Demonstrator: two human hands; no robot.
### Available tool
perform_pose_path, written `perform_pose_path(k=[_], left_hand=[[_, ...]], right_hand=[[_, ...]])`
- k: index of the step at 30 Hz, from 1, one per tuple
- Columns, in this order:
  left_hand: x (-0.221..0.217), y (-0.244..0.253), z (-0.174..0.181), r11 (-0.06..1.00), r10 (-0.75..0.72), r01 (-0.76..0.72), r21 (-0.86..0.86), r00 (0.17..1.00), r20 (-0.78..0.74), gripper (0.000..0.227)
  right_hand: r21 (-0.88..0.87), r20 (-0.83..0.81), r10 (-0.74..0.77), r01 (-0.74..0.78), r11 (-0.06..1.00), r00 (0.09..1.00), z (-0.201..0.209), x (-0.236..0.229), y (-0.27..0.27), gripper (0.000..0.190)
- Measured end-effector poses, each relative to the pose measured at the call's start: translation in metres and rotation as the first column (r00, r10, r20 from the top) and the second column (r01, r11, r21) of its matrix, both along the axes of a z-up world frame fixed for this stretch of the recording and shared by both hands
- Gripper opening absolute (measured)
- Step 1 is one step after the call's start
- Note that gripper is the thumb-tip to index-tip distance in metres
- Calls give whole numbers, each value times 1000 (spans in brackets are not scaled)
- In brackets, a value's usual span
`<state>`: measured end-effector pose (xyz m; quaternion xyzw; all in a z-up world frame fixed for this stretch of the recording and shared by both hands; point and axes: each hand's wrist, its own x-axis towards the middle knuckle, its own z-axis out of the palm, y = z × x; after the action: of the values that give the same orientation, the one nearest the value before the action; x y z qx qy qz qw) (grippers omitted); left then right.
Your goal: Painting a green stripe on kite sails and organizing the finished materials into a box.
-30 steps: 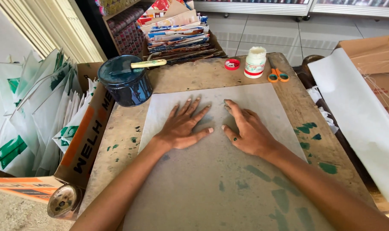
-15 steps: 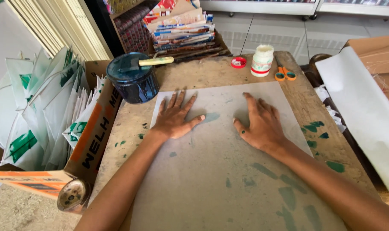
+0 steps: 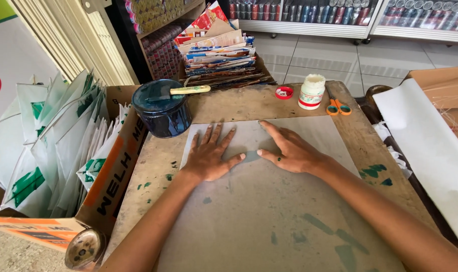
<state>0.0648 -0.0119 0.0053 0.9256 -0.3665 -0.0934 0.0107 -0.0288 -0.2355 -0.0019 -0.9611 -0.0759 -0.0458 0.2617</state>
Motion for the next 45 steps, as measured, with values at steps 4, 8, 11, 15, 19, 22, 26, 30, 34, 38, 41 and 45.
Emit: perform_pose_path(k=[4, 8, 11, 15, 19, 22, 26, 30, 34, 38, 41, 45], left_hand=[[-4, 0, 3, 1000, 10, -10, 1, 1000, -4, 82], [-2, -4, 0, 1000, 9, -9, 14, 1000, 3, 83], [-2, -3, 0, 1000, 20, -20, 13, 1000, 7, 81], [-2, -4, -2, 1000, 28, -28, 3, 999, 23, 81], [-3, -5, -3, 999, 33, -33, -8, 999, 23, 81], [-2, -4, -5, 1000, 21, -21, -13, 999, 34, 81], [-5, -5, 1, 1000, 17, -17, -14, 1000, 8, 82], [-6, -3, -5, 1000, 25, -25, 4, 999, 23, 81], [-3, -3, -7, 999, 31, -31, 17, 999, 35, 82], [-16, -7, -11, 999, 1, 2, -47, 998, 57, 78], [-50, -10, -3, 994, -67, 71, -79, 996, 52, 77], [-88, -10, 1, 973, -172, 162, -162, 984, -46, 79]], right_hand=[[-27, -134, -167, 165, 986, 977, 1, -6, -21, 85], [-74, -148, -269, 260, 963, 952, 3, -16, -39, 83], [-76, -141, -339, 332, 940, 930, 3, -21, -45, 84], [-83, -123, -376, 368, 926, 919, 0, -23, -47, 81], [-175, -44, -364, 351, 920, 931, -21, -13, -60, 75], [-213, 124, -286, 307, 928, 950, -29, -13, -46, 69], [-132, 114, -178, 193, 972, 977, -14, -39, -4, 66], [-95, 56, -90, 95, 991, 994, -9, -64, 23, 68], [-124, 5, -90, 89, 988, 996, -11, -65, 25, 75], [-137, 38, -86, 90, 986, 996, -17, -64, 23, 71], [-119, 56, -81, 87, 989, 995, -21, -62, 20, 64], [-118, 100, -56, 68, 991, 993, -23, -61, 18, 61]])
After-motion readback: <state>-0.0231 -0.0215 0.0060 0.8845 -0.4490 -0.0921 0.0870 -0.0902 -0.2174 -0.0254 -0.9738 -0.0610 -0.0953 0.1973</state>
